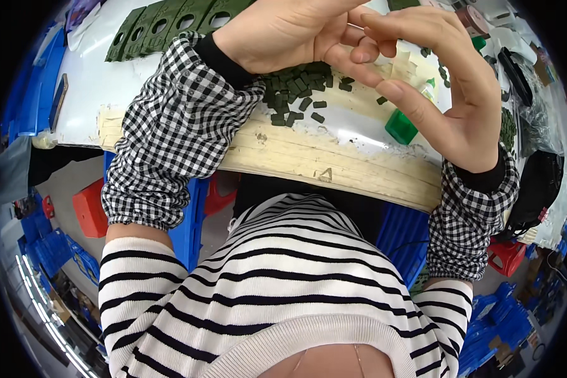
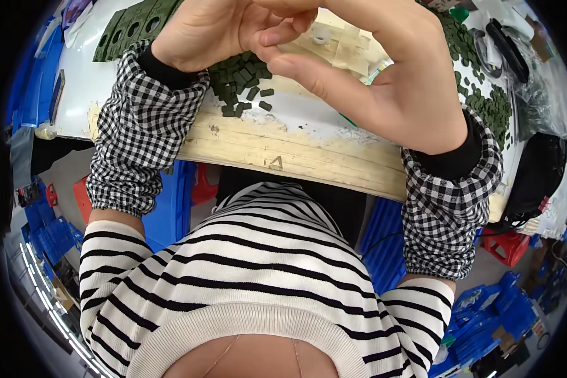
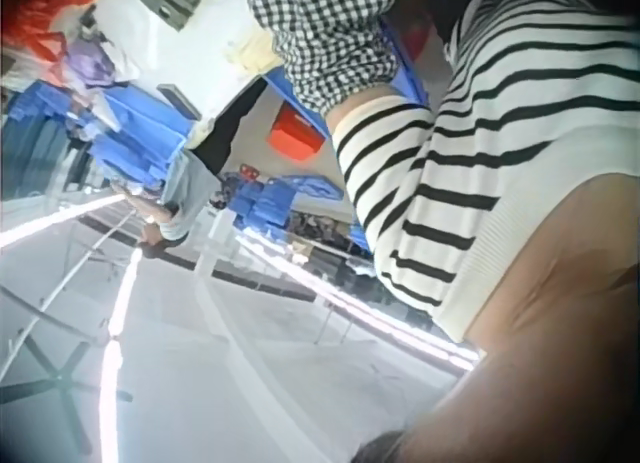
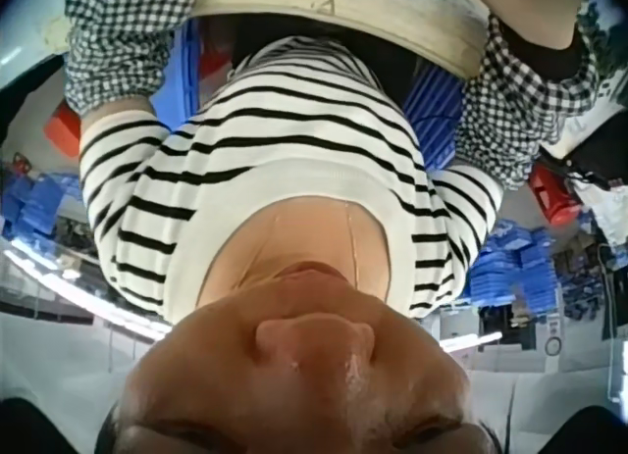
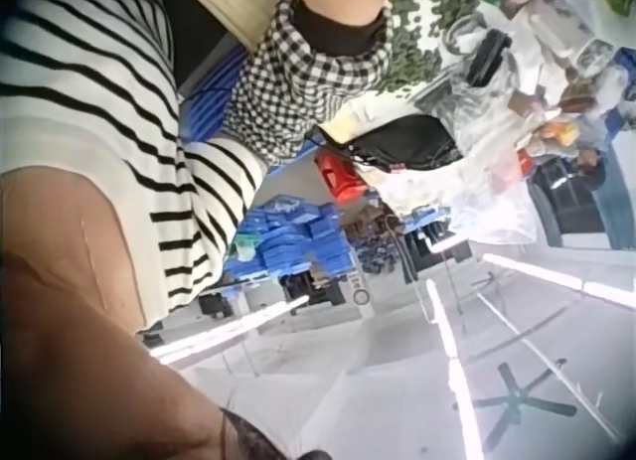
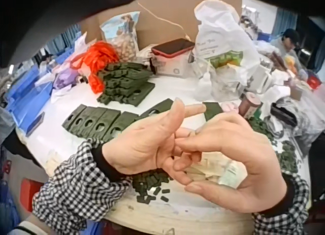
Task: Assembling plastic toy tank parts by gluing them together at a workshop table.
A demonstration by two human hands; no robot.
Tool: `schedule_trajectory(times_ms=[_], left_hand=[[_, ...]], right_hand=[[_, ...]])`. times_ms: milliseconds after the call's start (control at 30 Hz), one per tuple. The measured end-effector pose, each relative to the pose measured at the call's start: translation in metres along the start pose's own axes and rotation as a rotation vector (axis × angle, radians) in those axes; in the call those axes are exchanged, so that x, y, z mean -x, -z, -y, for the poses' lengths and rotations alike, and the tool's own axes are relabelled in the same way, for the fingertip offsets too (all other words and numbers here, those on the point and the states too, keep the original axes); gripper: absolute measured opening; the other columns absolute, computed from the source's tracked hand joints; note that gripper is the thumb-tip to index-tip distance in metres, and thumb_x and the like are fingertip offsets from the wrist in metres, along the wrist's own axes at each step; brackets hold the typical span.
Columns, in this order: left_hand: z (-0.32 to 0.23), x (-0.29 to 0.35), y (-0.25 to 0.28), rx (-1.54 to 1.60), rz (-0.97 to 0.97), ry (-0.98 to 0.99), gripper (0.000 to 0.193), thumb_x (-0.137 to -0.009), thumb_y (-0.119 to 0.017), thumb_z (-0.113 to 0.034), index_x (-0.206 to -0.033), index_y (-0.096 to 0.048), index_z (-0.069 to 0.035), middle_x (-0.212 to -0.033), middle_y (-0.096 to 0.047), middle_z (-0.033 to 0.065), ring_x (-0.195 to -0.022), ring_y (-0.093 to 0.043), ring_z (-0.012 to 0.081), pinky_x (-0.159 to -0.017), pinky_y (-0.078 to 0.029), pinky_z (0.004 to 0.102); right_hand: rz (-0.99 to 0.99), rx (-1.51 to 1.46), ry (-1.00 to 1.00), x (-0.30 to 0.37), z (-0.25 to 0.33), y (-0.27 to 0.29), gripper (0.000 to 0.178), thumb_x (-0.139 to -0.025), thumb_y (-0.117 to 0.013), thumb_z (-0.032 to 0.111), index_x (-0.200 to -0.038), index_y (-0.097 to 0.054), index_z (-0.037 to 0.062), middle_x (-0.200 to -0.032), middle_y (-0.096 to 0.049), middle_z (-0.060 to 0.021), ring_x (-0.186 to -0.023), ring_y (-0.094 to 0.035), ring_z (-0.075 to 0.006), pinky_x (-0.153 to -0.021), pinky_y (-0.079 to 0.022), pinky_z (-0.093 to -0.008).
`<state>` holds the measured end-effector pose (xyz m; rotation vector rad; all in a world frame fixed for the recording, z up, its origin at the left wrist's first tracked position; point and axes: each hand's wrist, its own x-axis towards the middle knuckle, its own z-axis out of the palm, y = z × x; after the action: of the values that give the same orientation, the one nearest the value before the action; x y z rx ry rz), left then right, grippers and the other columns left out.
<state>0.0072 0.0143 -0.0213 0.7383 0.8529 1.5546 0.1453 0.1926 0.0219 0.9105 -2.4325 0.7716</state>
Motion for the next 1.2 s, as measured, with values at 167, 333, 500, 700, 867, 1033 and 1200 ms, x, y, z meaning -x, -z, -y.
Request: schedule_trajectory(times_ms=[167, 333, 500, 700, 867, 1033, 1200], left_hand=[[-0.001, 0.005, -0.006, 0.004, -0.088, 0.023, 0.093, -0.099, -0.034, -0.064, -0.155, -0.002, 0.004, -0.090, -0.059, 0.0108, -0.074, -0.060, 0.0145, -0.073, -0.062, 0.0367], [-0.021, 0.004, -0.012, 0.061, 0.100, -0.011, 0.100, -0.096, -0.037, -0.070, -0.154, -0.006, 0.006, -0.088, -0.060, 0.0104, -0.073, -0.060, 0.0118, -0.069, -0.060, 0.0299], [-0.012, 0.012, -0.013, -0.043, 0.015, -0.109, 0.104, -0.094, -0.042, -0.072, -0.152, -0.008, 0.008, -0.090, -0.060, 0.0119, -0.069, -0.058, 0.0098, -0.073, -0.061, 0.0333], [-0.012, 0.011, 0.006, -0.192, -0.042, -0.199, 0.100, -0.095, -0.044, -0.069, -0.150, -0.013, 0.008, -0.090, -0.060, 0.0112, -0.070, -0.060, 0.0104, -0.076, -0.062, 0.0344], [-0.005, 0.001, 0.020, -0.227, -0.029, -0.223, 0.098, -0.096, -0.045, -0.067, -0.151, -0.014, 0.008, -0.089, -0.060, 0.0100, -0.070, -0.061, 0.0103, -0.076, -0.061, 0.0323], [-0.006, 0.005, 0.017, -0.213, -0.103, -0.188, 0.096, -0.097, -0.044, -0.066, -0.151, -0.014, 0.008, -0.089, -0.060, 0.0093, -0.069, -0.060, 0.0101, -0.076, -0.061, 0.0318], [-0.014, 0.019, -0.005, -0.118, -0.031, -0.197, 0.093, -0.098, -0.043, -0.065, -0.150, -0.017, 0.008, -0.089, -0.059, 0.0105, -0.069, -0.058, 0.0111, -0.075, -0.061, 0.0328]], right_hand=[[-0.176, -0.217, 0.065, 0.001, -0.018, -0.022, 0.047, -0.077, -0.082, 0.012, -0.119, -0.066, -0.0011, -0.099, -0.074, -0.0069, -0.090, -0.066, -0.0211, -0.089, -0.042, -0.0355], [0.172, 0.198, 0.013, -0.025, 0.032, 0.018, 0.035, -0.084, -0.075, 0.011, -0.114, -0.065, -0.0022, -0.098, -0.070, -0.0114, -0.091, -0.065, -0.0253, -0.086, -0.046, -0.0363], [0.395, 0.035, -0.162, -0.001, 0.081, 0.006, 0.022, -0.084, -0.071, 0.007, -0.101, -0.066, -0.0064, -0.090, -0.067, -0.0158, -0.076, -0.067, -0.0229, -0.064, -0.053, -0.0336], [1.025, -0.089, -0.644, 0.092, 0.131, -0.102, 0.034, -0.088, -0.064, 0.016, -0.111, -0.061, -0.0082, -0.097, -0.064, -0.0199, -0.088, -0.067, -0.0329, -0.076, -0.056, -0.0361], [0.614, 0.061, -0.723, 0.171, 0.054, -0.213, 0.089, -0.080, -0.077, 0.046, -0.147, -0.038, 0.0028, -0.145, -0.042, -0.0252, -0.135, -0.040, -0.0417, -0.113, -0.035, -0.0458], [0.740, 0.063, -0.746, 0.167, 0.038, -0.245, 0.085, -0.080, -0.075, 0.053, -0.145, -0.044, 0.0081, -0.147, -0.043, -0.0219, -0.134, -0.041, -0.0405, -0.113, -0.034, -0.0456], [0.708, -0.253, -0.856, 0.161, 0.032, -0.222, 0.082, -0.079, -0.076, 0.050, -0.143, -0.047, 0.0086, -0.144, -0.046, -0.0217, -0.132, -0.045, -0.0396, -0.113, -0.036, -0.0445]])
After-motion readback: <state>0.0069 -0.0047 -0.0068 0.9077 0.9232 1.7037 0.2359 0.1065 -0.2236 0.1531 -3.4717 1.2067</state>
